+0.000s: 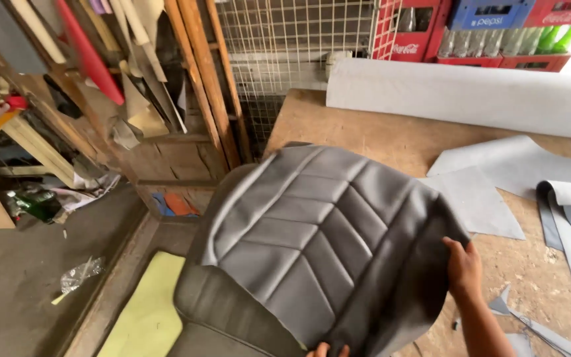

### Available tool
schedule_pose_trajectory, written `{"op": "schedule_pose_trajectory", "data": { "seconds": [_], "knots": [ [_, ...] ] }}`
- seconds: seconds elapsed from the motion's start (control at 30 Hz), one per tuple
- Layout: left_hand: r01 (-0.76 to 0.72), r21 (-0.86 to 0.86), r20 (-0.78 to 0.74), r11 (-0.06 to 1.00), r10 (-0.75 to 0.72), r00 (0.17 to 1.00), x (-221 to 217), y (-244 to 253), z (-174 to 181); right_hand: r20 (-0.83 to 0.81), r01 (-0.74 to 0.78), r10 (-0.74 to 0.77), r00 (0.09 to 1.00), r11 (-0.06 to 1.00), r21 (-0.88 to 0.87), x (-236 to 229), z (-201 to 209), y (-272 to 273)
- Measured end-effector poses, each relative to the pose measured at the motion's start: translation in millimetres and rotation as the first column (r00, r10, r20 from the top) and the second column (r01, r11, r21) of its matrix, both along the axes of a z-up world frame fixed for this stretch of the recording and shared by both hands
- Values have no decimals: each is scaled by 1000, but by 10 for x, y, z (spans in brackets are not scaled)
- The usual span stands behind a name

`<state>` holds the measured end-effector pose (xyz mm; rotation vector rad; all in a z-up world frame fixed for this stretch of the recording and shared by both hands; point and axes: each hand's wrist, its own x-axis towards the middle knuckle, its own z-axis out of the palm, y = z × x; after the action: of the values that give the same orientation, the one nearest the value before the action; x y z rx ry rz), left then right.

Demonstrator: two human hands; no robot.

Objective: Trimming excess leather from a sewn seat cover using a utility blade and scissors in a workshop.

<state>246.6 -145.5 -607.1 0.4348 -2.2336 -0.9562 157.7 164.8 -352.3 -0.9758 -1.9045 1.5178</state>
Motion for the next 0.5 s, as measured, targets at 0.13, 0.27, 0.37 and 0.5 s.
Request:
{"op": "schedule_pose_trajectory", "data": {
  "seconds": [0.13,0.27,0.37,0.5],
  "knots": [
    [336,-694,-159,637,-590,791,-210,-497,1087,-148,-217,238,960,965,148,-480,595,-308],
    [585,-582,178,565,-614,769,-752,-891,2049,-439,-387,297,848,913,-128,-1134,1423,-660],
    [419,-91,226,904,-391,892,-994,-1733,3215,-656,-534,137,742,714,-453,-1322,2187,-996],
    [422,-585,376,693,-230,898,-379,-2364,4112,-794,-766,192,577,465,-444,-1372,2569,-1372]
  ]
}}
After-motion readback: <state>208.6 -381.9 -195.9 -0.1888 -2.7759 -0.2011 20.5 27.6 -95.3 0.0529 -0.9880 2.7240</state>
